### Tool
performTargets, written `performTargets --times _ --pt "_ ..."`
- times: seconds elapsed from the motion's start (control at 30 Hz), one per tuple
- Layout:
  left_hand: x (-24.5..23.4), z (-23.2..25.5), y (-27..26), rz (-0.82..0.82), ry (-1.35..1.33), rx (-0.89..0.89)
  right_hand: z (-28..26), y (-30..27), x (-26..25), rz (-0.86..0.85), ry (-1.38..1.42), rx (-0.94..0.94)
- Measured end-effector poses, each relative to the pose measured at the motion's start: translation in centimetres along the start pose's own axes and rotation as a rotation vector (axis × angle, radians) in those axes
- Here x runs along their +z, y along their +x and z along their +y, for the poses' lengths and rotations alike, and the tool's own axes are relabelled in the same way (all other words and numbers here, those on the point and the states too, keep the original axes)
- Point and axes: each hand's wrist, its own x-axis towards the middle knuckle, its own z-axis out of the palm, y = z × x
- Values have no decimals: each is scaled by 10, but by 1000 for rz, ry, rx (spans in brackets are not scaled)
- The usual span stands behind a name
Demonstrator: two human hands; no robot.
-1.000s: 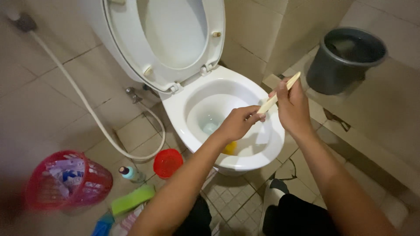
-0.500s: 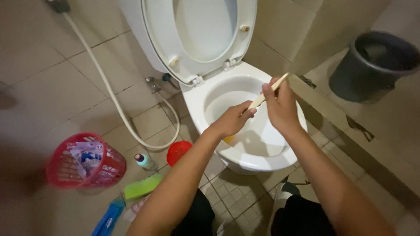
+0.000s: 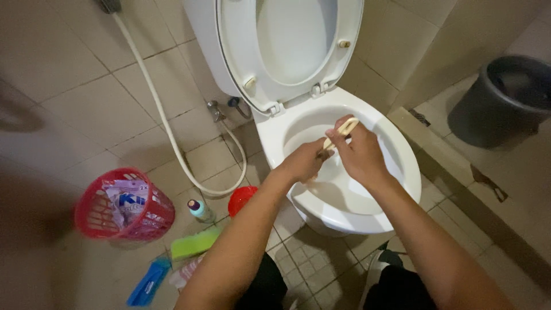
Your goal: Apply cleaner to a toilet brush and scrub the inside of a toilet bowl.
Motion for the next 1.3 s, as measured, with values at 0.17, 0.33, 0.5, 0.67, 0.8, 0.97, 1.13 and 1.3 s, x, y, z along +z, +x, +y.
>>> performTargets --times 0.17,0.33,0.5,0.67,0.8,0.97,1.13,1.3 --pt "14 -77 44 150 100 389 -1 1 9 52 16 5" --pt "8 -84 48 41 260 209 3 3 21 -144 -62 46" --pt "-14 -21 13 122 184 129 4 13 15 45 44 95" --pt "4 -82 52 84 289 172 10 8 34 -61 0 114" --pt "-2 -60 33 53 285 184 46 17 36 -3 8 -50" --pt "0 -62 30 81 237 246 40 16 21 -29 -18 92" --pt "-2 -71 39 130 202 266 46 20 14 -66 -43 45" --pt "-6 -63 35 158 215 170 45 19 10 88 -6 33"
